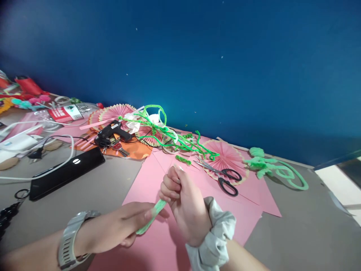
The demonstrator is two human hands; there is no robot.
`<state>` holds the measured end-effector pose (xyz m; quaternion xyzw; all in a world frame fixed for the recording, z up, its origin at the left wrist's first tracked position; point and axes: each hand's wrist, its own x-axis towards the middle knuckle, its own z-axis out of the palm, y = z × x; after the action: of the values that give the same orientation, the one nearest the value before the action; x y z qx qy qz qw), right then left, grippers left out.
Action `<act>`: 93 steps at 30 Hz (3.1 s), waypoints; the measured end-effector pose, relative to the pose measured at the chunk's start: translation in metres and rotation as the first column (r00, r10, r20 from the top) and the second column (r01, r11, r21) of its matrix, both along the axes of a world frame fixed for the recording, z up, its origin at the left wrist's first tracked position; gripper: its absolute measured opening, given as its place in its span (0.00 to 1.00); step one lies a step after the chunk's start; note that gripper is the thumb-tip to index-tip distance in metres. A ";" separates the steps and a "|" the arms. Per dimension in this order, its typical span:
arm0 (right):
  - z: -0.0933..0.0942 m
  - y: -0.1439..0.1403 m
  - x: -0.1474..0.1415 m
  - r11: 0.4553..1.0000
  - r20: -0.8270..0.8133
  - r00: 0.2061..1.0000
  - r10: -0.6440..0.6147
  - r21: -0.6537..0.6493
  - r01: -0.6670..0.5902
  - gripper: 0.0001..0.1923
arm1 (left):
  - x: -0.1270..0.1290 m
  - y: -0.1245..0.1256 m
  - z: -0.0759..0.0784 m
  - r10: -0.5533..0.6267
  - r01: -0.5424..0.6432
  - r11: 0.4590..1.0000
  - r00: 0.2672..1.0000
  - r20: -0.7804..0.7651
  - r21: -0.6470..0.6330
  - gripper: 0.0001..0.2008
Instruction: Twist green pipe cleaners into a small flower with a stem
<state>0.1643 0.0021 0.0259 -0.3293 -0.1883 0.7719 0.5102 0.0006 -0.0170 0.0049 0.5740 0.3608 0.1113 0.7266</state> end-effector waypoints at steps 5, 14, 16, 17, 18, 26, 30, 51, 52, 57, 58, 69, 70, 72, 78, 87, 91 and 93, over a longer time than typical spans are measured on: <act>0.004 -0.005 -0.003 0.999 0.021 0.999 0.031 0.026 -0.032 0.19 | 0.001 0.000 0.000 -0.084 0.086 0.994 0.996 -0.033 0.065 0.24; 0.004 -0.015 -0.006 0.960 0.060 0.994 0.090 0.260 -0.103 0.21 | -0.001 -0.003 -0.015 0.104 -0.020 0.971 0.935 0.340 -0.240 0.22; 0.002 -0.013 -0.006 0.954 0.106 0.992 0.071 0.282 -0.099 0.21 | -0.002 -0.002 -0.019 0.140 0.040 0.902 0.915 0.379 -0.430 0.21; 0.001 -0.011 -0.006 0.949 0.137 0.989 0.053 0.303 -0.093 0.21 | -0.003 0.000 -0.021 0.149 0.081 0.844 0.914 0.378 -0.529 0.21; 0.000 -0.010 -0.006 0.941 0.167 0.985 0.032 0.328 -0.086 0.21 | -0.005 0.002 -0.023 0.135 0.124 0.793 0.919 0.370 -0.596 0.21; -0.001 -0.010 0.001 0.864 0.285 0.954 0.092 0.454 -0.219 0.21 | -0.019 0.016 -0.011 0.097 0.147 0.625 0.960 0.263 -0.767 0.16; 0.009 -0.010 0.004 0.840 0.273 0.953 0.130 0.481 -0.253 0.20 | -0.015 0.015 -0.004 0.040 0.184 0.671 0.958 0.283 -0.718 0.17; 0.067 0.015 0.053 0.830 -0.024 0.919 -0.394 0.420 0.367 0.20 | -0.009 0.000 -0.014 0.340 -0.325 0.939 0.927 0.160 -0.113 0.20; 0.067 0.014 0.053 0.843 -0.044 0.926 -0.376 0.398 0.361 0.19 | -0.008 -0.003 -0.012 0.357 -0.361 0.933 0.921 0.156 -0.004 0.19; 0.042 0.002 0.020 0.957 -0.138 0.973 -0.186 0.198 0.211 0.19 | -0.003 -0.019 -0.005 0.398 -0.334 0.816 0.917 -0.038 0.472 0.14; 0.036 -0.001 0.012 0.972 -0.168 0.973 -0.160 0.148 0.185 0.20 | -0.002 -0.019 -0.004 0.357 -0.305 0.838 0.934 -0.032 0.453 0.16; 0.013 -0.001 0.001 0.967 -0.041 0.986 -0.161 0.196 0.166 0.20 | -0.003 -0.012 -0.006 0.037 -0.049 0.991 0.994 0.102 0.122 0.18; 0.012 0.000 0.000 0.963 -0.027 0.986 -0.167 0.210 0.169 0.20 | -0.004 -0.012 -0.006 0.062 -0.074 0.992 0.991 0.118 0.106 0.18; 0.010 0.000 -0.001 0.954 -0.003 0.983 -0.186 0.239 0.181 0.20 | -0.005 -0.012 -0.003 0.118 -0.129 0.977 0.990 0.074 0.170 0.19; 0.012 0.000 -0.003 0.955 0.003 0.970 -0.242 0.177 0.238 0.20 | 0.004 -0.010 0.000 0.234 0.044 0.775 0.907 -0.351 0.630 0.19; 0.018 -0.003 -0.001 0.962 -0.099 0.957 -0.272 0.004 0.274 0.17 | 0.009 -0.006 -0.009 0.265 0.274 0.599 0.818 -0.510 0.752 0.16; 0.020 0.000 -0.004 0.952 -0.115 0.947 -0.302 0.010 0.305 0.18 | 0.007 -0.007 -0.001 0.286 0.060 0.719 0.882 -0.374 0.692 0.17; 0.016 0.005 -0.005 0.942 -0.100 0.939 -0.330 0.023 0.334 0.16 | 0.006 -0.006 0.000 0.266 -0.084 0.797 0.938 -0.222 0.598 0.19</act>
<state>0.1597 0.0073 0.0416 -0.3090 -0.1211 0.6857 0.6478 0.0061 -0.0228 0.0054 0.7414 0.4659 0.1966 0.4411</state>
